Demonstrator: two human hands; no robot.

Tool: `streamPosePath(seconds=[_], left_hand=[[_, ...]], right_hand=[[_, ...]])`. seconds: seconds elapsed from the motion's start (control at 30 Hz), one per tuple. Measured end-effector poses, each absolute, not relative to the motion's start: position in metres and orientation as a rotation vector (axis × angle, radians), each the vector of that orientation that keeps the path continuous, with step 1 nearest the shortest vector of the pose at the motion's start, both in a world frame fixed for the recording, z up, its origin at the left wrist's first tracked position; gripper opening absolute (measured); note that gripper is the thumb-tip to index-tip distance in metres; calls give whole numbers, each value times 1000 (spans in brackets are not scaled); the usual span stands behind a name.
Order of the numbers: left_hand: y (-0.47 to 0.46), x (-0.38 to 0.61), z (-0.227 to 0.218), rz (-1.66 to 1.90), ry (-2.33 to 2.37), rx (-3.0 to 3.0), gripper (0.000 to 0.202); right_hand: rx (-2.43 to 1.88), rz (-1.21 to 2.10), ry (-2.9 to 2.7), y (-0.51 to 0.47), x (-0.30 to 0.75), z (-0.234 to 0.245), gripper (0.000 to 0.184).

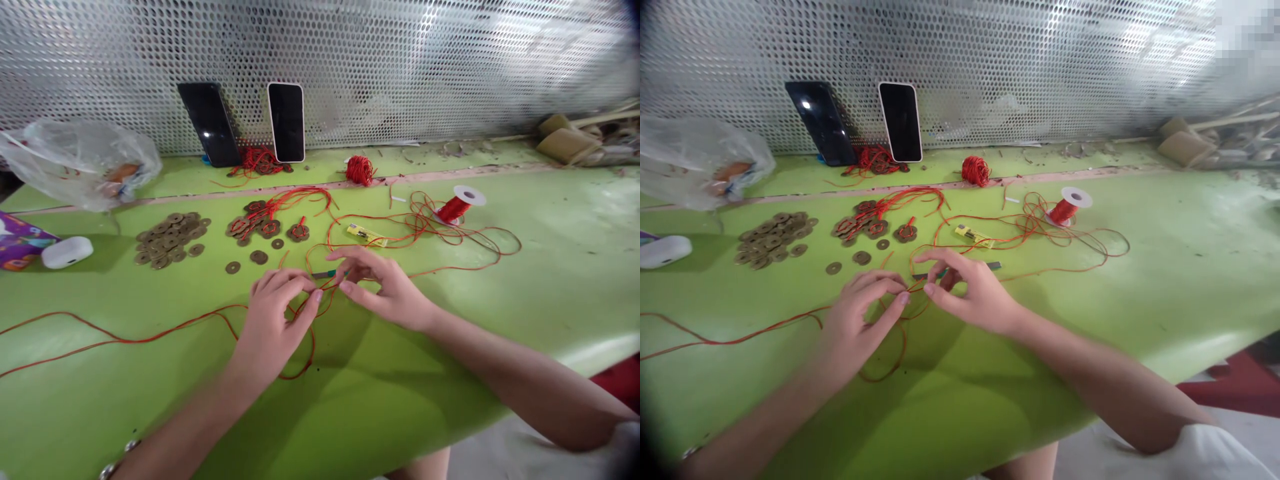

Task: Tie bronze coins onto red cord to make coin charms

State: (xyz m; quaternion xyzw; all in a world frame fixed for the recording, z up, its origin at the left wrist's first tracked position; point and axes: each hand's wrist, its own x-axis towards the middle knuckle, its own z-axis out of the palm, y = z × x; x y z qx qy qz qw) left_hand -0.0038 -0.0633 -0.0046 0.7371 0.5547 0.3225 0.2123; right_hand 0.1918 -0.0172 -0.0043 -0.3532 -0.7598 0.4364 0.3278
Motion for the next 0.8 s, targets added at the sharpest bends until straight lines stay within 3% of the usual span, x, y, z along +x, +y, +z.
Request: streamPosePath(seconds=[0.07,0.23,0.4,0.53,0.8], left_hand=[[-64,-4,-4,895,1532,2051,12],[-64,-4,-3,899,1530,2078,13],[-64,-3,-5,904,1513,2079,13],[-63,-3,-6,890,1487,2061,13],[-64,-3,-6,872,1491,2087,12]], right_hand=[[-888,1079,-2044,-17,192,-4,33],[-886,962,-2128,-15,190,-4,14],[-881,858,-2187,-15,190,-9,15],[-883,760,-2229,-16,192,-12,29],[-793,649,-2247,-15,193,-15,14]])
